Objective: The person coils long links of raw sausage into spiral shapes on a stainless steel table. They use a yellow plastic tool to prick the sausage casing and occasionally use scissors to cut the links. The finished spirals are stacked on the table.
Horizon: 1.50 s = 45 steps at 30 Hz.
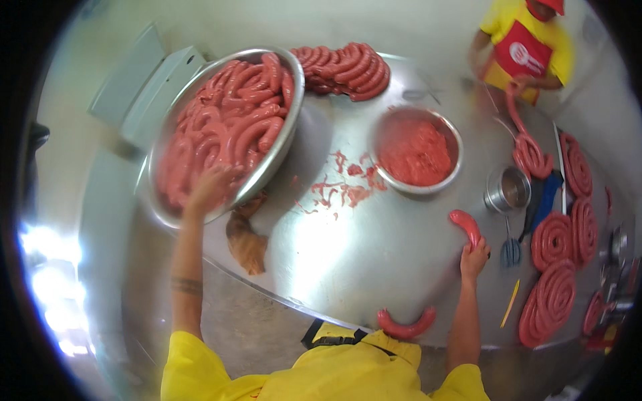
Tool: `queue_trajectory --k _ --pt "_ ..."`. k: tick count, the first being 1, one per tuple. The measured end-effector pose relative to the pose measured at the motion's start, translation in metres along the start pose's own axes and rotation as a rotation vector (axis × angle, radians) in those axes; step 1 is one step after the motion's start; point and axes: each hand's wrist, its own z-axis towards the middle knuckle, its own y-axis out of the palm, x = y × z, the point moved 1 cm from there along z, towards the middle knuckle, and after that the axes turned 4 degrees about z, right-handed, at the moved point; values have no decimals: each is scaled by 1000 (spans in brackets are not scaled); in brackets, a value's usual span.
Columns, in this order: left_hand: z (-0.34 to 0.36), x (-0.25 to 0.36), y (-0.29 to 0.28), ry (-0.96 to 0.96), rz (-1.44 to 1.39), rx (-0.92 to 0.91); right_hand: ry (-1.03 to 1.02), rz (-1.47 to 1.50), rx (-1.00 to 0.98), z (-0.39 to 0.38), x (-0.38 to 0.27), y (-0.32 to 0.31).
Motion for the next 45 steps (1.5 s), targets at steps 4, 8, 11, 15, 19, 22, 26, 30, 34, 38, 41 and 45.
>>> queue_trajectory --k 4,8,11,15,19,22,26,30,34,38,41,45 --pt "-77 17 50 177 528 310 97 758 -320 -16 38 -47" --pt "-144 -16 177 348 386 29 150 464 -152 -49 106 -118" --pt "-179 -42 305 155 378 -440 183 -119 206 -87 157 -148" --pt "-221 -44 458 435 348 -837 356 -128 140 -115 212 -145" --pt "-248 -47 523 292 529 -894 359 43 -97 -107 234 -146" --pt "-266 -56 532 327 775 -862 595 988 -2 -93 228 -165" --pt "-270 -73 533 236 579 -784 601 1962 -23 -76 200 -203" --pt "-241 -89 520 -194 53 -924 656 2089 -473 -66 178 -230" --pt "-202 -92 502 -633 -347 -678 623 855 -848 -77 154 -242" --pt "-200 -71 519 -86 -17 -504 261 644 -1244 -90 94 -240" --pt "-226 -54 535 165 265 -851 313 1186 -1458 -85 39 -225" --pt "-253 -44 521 -270 -495 -1350 608 1700 -1285 -71 -7 -178"
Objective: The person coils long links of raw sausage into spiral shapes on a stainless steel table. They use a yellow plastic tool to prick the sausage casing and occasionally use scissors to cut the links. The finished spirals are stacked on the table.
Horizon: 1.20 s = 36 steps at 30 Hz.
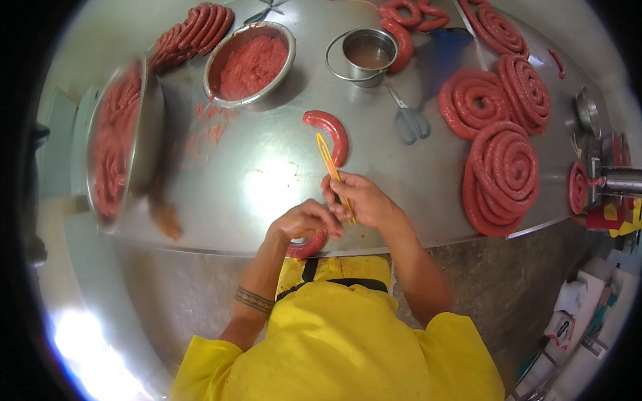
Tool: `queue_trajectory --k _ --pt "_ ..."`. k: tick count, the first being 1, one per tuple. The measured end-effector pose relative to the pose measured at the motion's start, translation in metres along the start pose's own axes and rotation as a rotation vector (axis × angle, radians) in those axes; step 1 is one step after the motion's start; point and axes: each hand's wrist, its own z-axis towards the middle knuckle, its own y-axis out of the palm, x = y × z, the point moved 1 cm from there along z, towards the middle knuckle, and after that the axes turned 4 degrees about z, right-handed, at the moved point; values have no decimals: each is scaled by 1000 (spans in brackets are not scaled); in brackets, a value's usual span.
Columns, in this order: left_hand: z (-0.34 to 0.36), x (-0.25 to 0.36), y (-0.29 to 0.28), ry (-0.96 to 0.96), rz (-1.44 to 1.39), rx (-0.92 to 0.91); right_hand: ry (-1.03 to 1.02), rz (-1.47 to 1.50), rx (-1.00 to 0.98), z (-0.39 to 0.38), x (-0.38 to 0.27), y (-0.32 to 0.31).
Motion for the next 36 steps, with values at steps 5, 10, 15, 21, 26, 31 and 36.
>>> queue_trajectory --k 5,10,15,21,26,31,36 --pt "-10 -22 5 373 -642 1011 204 -261 262 25 39 -32" --pt "-5 -49 16 -18 977 1214 15 -965 418 31 84 -55" --pt "-8 -59 15 81 1026 1097 -176 -1361 586 60 104 -54" --pt "-11 -53 9 138 1327 1013 -373 -1102 606 77 106 -53" --pt "-21 -56 -2 216 1216 1024 -129 -861 345 92 101 -58" --pt "-24 -67 -11 173 665 1073 43 -500 407 76 62 -67" --pt "-18 -69 -9 198 355 1072 -316 -76 482 25 -27 -91"
